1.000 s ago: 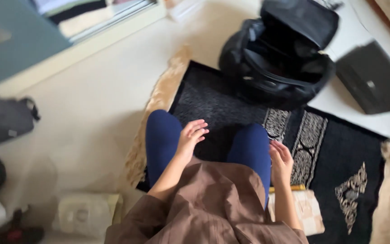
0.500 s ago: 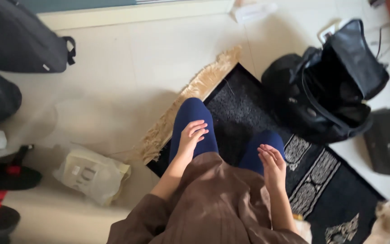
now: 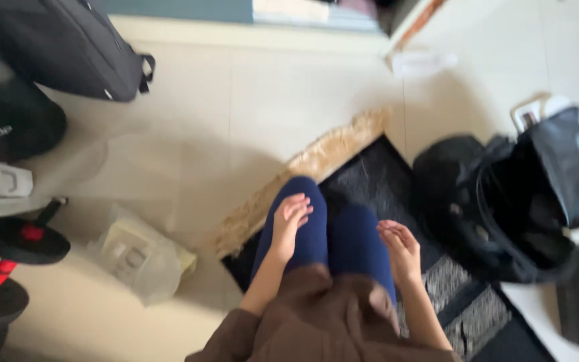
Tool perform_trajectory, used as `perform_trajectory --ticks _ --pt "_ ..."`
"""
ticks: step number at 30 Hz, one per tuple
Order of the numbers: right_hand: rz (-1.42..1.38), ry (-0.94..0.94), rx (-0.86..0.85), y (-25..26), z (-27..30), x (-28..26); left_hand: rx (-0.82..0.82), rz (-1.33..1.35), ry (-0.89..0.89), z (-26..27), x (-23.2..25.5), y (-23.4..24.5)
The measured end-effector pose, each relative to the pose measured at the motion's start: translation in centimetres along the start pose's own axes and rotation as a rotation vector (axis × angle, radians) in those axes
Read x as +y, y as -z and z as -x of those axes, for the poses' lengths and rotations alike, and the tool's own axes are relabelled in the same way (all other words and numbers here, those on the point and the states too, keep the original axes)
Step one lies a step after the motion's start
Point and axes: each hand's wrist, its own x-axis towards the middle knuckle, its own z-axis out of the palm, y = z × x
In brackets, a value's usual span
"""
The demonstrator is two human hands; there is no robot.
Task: The person organizes clothes from a closet, folds them, and places them into a black duffel bag on the floor.
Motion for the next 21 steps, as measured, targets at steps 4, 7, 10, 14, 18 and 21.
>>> perform_trajectory --ticks 4,7,10,14,18,21 --pt "0.212 0.074 -0.195 -3.1 -9.1 -2.9 0.055 -0.039 0.047 -5.9 -0.7 -2.6" --pt "0.276 0.143 -0.332 -4.4 -18.0 -3.1 0.065 -0.109 -0.002 -12.7 -1.8 -4.4" --pt "0.278 0.118 -0.368 -6.8 -26.8 -4.1 0.100 -0.105 -0.050 -20.3 -0.3 -6.7" --pt "0.269 0.134 -0.383 -10.4 -37.3 -5.8 0.086 -0.088 -0.138 -29.4 4.5 -10.1" --pt "0.282 0.124 -0.370 -15.8 -47.1 -8.0 0.112 0.026 -0.167 -37.9 10.6 -12.6" --pt "0.228 0.137 -0.367 -20.5 -54.4 -8.8 0.148 0.066 -0.209 -44.5 14.1 -13.0"
